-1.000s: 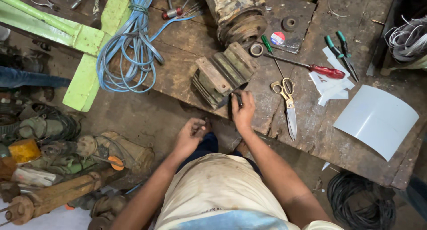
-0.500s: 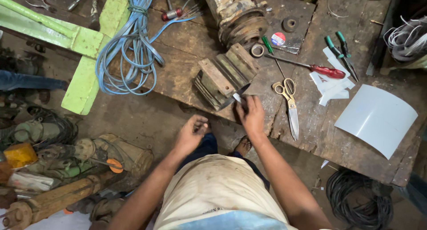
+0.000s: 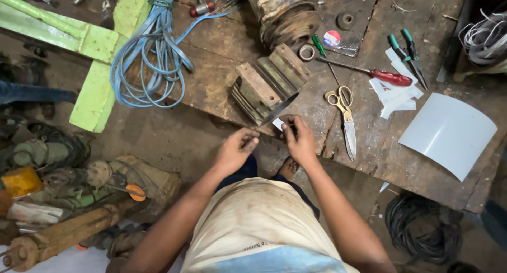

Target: The person cuts small rectangular pieces from a white insulating sheet using scissors and inserts them into the slots of a motor stator core. They repeat this process, filling the slots one by one while occasionally rotating the stator to access different sides.

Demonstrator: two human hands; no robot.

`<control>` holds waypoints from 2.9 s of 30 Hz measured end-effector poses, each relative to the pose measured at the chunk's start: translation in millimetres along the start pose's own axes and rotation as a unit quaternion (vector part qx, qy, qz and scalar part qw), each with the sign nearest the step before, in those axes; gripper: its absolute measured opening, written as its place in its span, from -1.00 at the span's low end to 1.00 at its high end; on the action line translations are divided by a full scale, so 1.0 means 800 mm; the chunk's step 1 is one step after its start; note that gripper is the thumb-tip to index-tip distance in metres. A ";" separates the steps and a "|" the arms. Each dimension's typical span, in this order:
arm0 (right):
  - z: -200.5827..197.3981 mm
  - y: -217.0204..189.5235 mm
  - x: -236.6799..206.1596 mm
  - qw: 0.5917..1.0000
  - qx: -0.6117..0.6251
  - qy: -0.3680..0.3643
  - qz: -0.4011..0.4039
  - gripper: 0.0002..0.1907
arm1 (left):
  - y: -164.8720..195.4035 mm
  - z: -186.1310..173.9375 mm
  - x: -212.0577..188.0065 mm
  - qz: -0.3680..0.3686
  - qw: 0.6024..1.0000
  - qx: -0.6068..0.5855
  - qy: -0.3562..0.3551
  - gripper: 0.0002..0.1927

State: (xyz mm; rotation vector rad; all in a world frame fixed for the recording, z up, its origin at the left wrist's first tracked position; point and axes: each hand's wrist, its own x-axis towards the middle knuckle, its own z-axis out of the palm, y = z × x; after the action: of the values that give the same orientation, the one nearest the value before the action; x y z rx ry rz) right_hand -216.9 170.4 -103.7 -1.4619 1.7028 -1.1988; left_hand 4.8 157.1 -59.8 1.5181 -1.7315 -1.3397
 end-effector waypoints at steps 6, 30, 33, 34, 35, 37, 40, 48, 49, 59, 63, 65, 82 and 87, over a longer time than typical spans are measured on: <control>0.016 -0.003 0.028 0.996 0.023 0.080 -0.043 -0.70 | 0.020 0.009 0.004 -0.028 0.999 0.032 -0.007 -0.72; 0.046 0.001 0.036 0.986 -0.042 0.114 -0.115 -0.82 | -0.064 -0.003 -0.030 -0.078 0.995 -0.058 0.001 -0.80; 0.040 -0.002 0.036 0.986 -0.042 0.106 -0.126 -0.81 | -0.064 0.000 -0.028 -0.076 0.993 -0.086 -0.006 -0.80; 0.039 -0.004 0.035 0.985 -0.041 0.106 -0.130 -0.81 | -0.063 0.001 -0.028 -0.075 0.993 -0.089 -0.013 -0.80; 0.039 -0.005 0.035 0.985 -0.047 0.104 -0.129 -0.82 | -0.062 0.001 -0.027 -0.073 0.993 -0.092 -0.018 -0.79; 0.039 -0.007 0.036 0.985 -0.057 0.100 -0.130 -0.83 | -0.059 0.001 -0.026 -0.069 0.994 -0.079 -0.011 -0.79; 0.041 -0.007 0.037 0.985 -0.057 0.108 -0.125 -0.80 | -0.055 -0.001 -0.026 -0.073 0.996 -0.052 0.003 -0.79; 0.045 0.008 0.042 0.986 -0.051 0.106 -0.121 -0.85 | -0.057 0.000 -0.025 -0.069 0.996 -0.062 0.004 -0.80; 0.048 0.008 0.043 0.988 -0.039 0.110 -0.099 -0.85 | -0.058 0.001 -0.025 -0.072 0.996 -0.054 0.002 -0.80; 0.017 -0.014 0.027 0.990 -0.040 0.085 -0.105 -0.68 | -0.057 0.003 -0.023 -0.085 0.994 -0.062 0.006 -0.80; 0.018 -0.012 0.031 0.994 -0.060 0.067 -0.060 -0.75 | -0.063 0.001 -0.015 -0.062 0.996 -0.068 0.008 -0.80; 0.027 -0.009 0.041 0.994 -0.063 0.069 -0.058 -0.77 | -0.063 -0.003 -0.006 -0.030 0.998 -0.045 0.022 -0.81; 0.017 -0.018 0.051 0.982 -0.032 0.070 -0.172 -0.75 | 0.009 -0.056 0.111 0.075 0.981 0.131 0.125 -0.42; 0.017 -0.024 0.054 0.985 -0.087 0.056 -0.137 -0.80 | 0.013 -0.053 0.115 0.073 0.988 0.098 0.091 -0.35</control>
State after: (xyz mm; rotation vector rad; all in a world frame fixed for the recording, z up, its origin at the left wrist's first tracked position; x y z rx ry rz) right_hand -206.3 125.6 -87.3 -1.8133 1.7601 -1.3224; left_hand 10.1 55.4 -55.7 1.5304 -1.8592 -0.9509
